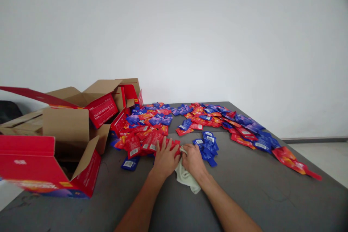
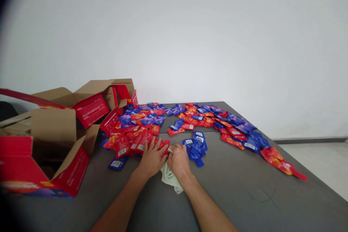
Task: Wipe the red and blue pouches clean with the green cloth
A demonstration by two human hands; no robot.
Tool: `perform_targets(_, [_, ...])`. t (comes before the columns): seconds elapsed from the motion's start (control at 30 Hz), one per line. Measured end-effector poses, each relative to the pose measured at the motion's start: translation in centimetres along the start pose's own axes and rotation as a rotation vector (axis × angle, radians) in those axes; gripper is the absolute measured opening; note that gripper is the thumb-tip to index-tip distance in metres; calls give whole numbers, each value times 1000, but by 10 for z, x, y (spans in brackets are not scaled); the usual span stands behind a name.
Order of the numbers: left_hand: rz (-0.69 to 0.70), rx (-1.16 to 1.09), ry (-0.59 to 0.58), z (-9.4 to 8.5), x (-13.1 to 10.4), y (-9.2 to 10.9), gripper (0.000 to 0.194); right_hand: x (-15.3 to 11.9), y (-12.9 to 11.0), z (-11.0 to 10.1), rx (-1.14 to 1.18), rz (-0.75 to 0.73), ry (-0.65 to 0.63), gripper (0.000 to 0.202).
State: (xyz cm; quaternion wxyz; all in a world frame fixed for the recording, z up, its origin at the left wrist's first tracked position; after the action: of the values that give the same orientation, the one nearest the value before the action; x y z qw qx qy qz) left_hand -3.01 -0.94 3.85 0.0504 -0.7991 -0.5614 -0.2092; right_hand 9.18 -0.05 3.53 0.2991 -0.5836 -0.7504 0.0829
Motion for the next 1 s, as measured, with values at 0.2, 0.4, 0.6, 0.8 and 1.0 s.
perform_targets(0.2, [-95,52,-52,3,-3,-12,49,-7,-23,-1,86,-157,28,30])
perform_targets(0.4, [-191,58,-72,-11,-8,-29,48,-16,-49,1,201,-245,8,29])
perform_targets(0.6, [-259,145,-76,-24,-25,-72,63,-16,-49,3,206,-234,-8,29])
perform_targets(0.8, [-323,214,-85,-34,-43,-96,69,-14,-47,3,190,-216,17,33])
perform_targets(1.0, [-283,228,-5,-43,-38,-69,55,-13,-44,-1,172,-207,49,32])
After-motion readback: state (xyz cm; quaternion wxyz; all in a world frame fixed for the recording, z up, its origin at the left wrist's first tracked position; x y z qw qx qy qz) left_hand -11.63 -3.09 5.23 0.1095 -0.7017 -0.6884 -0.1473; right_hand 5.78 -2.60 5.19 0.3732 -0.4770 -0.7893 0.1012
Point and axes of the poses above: each hand's wrist, its own x-axis towards the middle knuckle, its own z-axis out of the palm, y = z × x, the point moved 8 cm from there along x, towards the middle knuckle, and after that the axes turned 3 degrees about y, right-handed, at the moved point
